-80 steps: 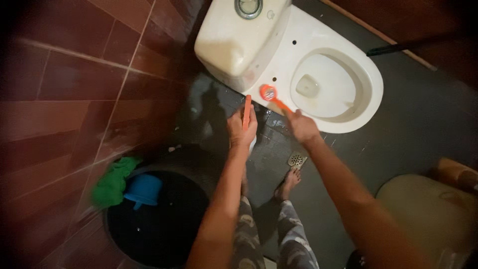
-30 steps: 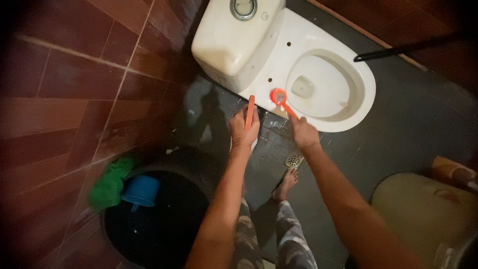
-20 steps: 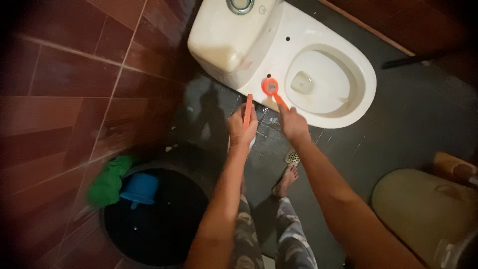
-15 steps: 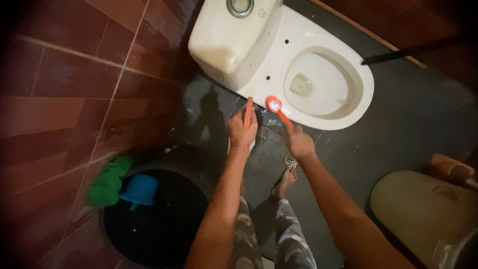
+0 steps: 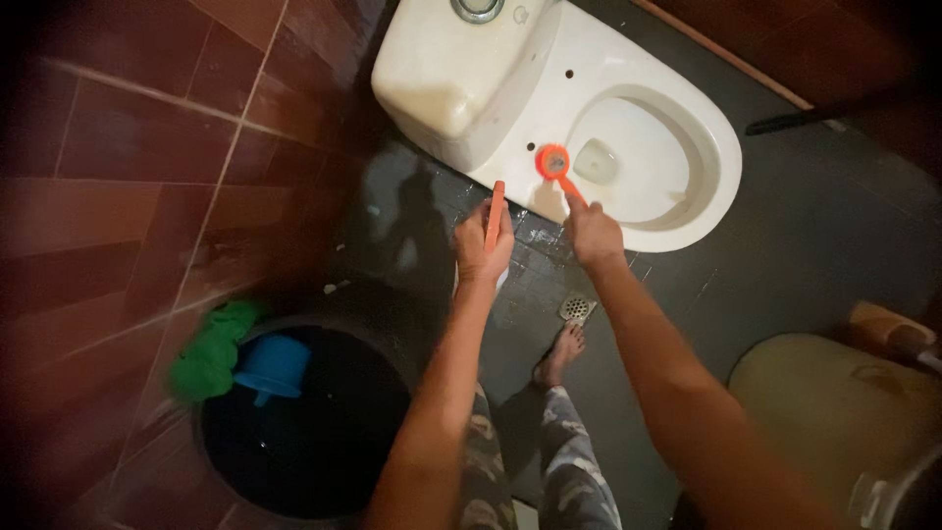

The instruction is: The person scrubs the exterior and interior surfaces of a white toilet using an orange toilet brush. They hold a white bottle in the other hand while scrubbing the tank, base, and bowl.

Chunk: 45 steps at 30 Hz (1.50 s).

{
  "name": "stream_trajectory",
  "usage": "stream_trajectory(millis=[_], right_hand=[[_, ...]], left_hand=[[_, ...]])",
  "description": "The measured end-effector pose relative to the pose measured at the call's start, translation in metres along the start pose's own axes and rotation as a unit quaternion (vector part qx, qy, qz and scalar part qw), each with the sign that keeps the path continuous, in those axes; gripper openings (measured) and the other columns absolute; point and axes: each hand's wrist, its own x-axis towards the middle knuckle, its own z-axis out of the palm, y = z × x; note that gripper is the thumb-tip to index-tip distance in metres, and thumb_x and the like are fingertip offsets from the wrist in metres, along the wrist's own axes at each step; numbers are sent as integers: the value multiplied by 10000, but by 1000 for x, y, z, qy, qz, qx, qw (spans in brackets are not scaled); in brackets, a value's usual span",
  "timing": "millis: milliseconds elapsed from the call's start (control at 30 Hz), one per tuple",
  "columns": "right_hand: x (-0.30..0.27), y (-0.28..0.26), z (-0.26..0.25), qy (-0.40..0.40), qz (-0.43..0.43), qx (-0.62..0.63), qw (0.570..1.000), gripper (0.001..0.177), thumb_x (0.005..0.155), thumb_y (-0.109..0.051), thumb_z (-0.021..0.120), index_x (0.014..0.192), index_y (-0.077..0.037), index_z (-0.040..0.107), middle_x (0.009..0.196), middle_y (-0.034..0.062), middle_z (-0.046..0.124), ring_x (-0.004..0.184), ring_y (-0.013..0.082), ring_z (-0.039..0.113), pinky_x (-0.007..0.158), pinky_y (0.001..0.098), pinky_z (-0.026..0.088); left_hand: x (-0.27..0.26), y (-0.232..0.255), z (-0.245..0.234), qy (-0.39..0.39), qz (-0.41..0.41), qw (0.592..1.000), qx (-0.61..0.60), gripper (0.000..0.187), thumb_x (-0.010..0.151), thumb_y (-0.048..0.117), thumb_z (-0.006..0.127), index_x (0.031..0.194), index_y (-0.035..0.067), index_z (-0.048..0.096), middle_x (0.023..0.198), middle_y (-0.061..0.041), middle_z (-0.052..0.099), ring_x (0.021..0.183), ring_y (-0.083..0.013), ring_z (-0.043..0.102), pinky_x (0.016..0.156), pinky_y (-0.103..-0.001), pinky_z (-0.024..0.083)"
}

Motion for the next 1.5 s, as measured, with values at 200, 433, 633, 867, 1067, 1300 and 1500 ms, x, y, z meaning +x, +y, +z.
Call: stream_trajectory(millis=[200, 433, 633, 867, 1067, 1300, 1500], right_hand=[[-78, 16, 15, -38, -27, -17, 999, 633, 953, -226, 543, 1555, -293, 357, 1059, 245, 632, 844, 426, 690, 744, 545, 576], [-44, 26, -2, -7, -12, -43, 999, 487, 1026, -223, 499, 1510, -233, 447, 1013, 222, 656, 854, 403, 701, 747, 532, 572], [29, -17, -13, -23, -7, -36, 999, 427, 1023, -230, 509, 1441, -143, 488, 1026, 238, 653, 866, 403, 704, 768, 533, 571], [2, -59, 11, -43, -68, -13, 997, 531, 987, -286, 561, 1496, -209, 428, 1066, 248, 622, 894, 434, 686, 769, 529, 568], [-10, -40, 1, -49, -49, -29, 997, 544, 996, -260, 542, 1524, -250, 411, 1086, 245, 619, 882, 424, 696, 759, 538, 576], [25, -49, 17, 5, -76, -16, 997, 483, 983, -271, 597, 1447, -177, 501, 1065, 283, 631, 899, 434, 694, 801, 512, 574], [-32, -41, 16, 1, -110, 6, 994, 465, 975, -380, 609, 1393, -206, 501, 1082, 209, 666, 984, 418, 689, 848, 519, 566]], left_hand=[[-1, -4, -5, -47, -30, 998, 28, 272, 951, 282, 628, 1052, 75, 772, 965, -171, 774, 896, -345, 765, 802, -418, 590], [0, -16, -3, 12, 10, 999, -44, 274, 917, 216, 671, 1113, 43, 754, 990, -191, 761, 916, -338, 762, 798, -402, 589], [2, -28, -6, -16, 2, 1000, -7, 241, 927, 206, 672, 1063, 27, 760, 975, -185, 761, 894, -330, 764, 797, -397, 588], [-2, -33, -9, 3, 3, 1000, -3, 260, 910, 231, 694, 1051, 23, 760, 948, -202, 760, 885, -348, 761, 796, -417, 592], [6, -47, -4, -28, -45, 997, 64, 336, 908, 352, 716, 862, 20, 753, 864, -215, 752, 837, -372, 749, 796, -437, 579], [-2, -56, 0, -47, -98, 991, 77, 377, 883, 407, 708, 810, 39, 752, 809, -211, 741, 780, -386, 743, 761, -464, 572], [-16, -56, 3, -11, -40, 998, 51, 344, 876, 397, 700, 846, 59, 761, 803, -194, 752, 781, -383, 751, 742, -453, 581]])
